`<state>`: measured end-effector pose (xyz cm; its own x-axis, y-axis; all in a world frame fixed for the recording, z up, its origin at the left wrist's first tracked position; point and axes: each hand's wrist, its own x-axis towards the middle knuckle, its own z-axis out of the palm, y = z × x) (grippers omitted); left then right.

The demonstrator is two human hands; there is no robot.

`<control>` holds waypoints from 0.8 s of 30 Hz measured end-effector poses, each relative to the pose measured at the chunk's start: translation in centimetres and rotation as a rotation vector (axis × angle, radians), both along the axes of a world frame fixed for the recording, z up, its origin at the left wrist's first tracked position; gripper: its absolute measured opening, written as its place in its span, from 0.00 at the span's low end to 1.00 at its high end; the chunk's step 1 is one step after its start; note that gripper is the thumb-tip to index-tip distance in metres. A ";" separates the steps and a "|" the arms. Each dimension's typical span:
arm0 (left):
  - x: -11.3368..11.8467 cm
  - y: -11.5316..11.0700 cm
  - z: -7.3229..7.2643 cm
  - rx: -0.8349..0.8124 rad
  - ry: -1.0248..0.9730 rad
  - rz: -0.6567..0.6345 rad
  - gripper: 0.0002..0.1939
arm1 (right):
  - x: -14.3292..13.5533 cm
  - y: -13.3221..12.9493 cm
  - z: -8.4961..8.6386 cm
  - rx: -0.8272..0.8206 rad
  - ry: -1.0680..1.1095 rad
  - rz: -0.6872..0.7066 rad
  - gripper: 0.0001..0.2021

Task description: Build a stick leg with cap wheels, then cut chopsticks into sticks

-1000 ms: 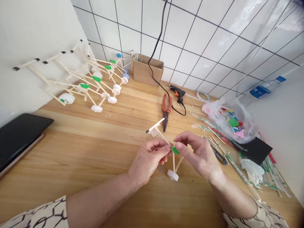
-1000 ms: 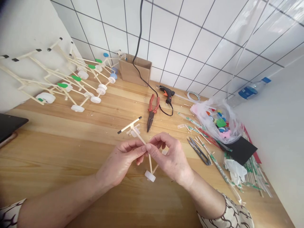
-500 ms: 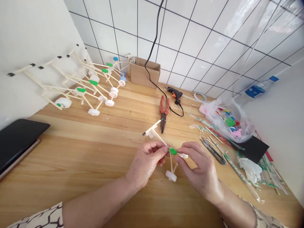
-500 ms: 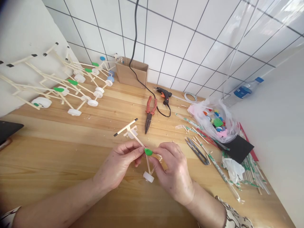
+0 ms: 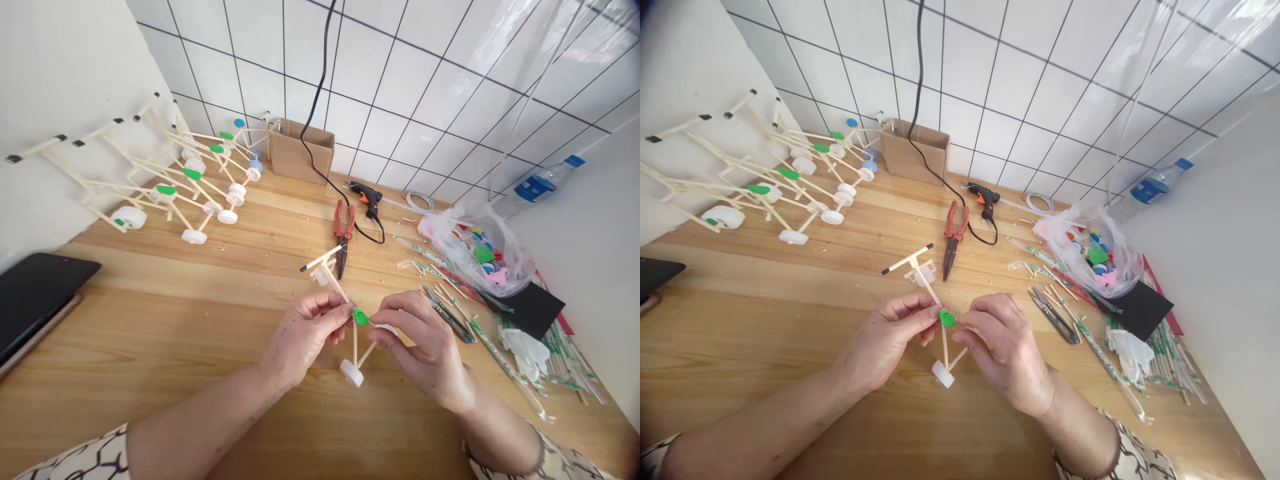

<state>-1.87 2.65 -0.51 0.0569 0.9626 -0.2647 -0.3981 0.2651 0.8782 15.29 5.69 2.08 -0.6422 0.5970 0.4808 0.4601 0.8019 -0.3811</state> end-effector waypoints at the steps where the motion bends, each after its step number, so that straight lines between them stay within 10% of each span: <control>1: 0.0 0.0 0.1 0.001 0.001 -0.011 0.11 | 0.1 0.1 0.1 -0.001 -0.007 0.021 0.04; 24: -0.1 -0.2 0.0 -0.022 0.006 -0.192 0.11 | 0.6 0.5 1.3 0.006 -0.142 0.160 0.03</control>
<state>-1.99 2.46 -0.53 0.2372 0.9282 -0.2865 -0.3330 0.3548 0.8736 15.86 6.21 3.34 -0.7900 0.4793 0.3823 0.3755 0.8712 -0.3163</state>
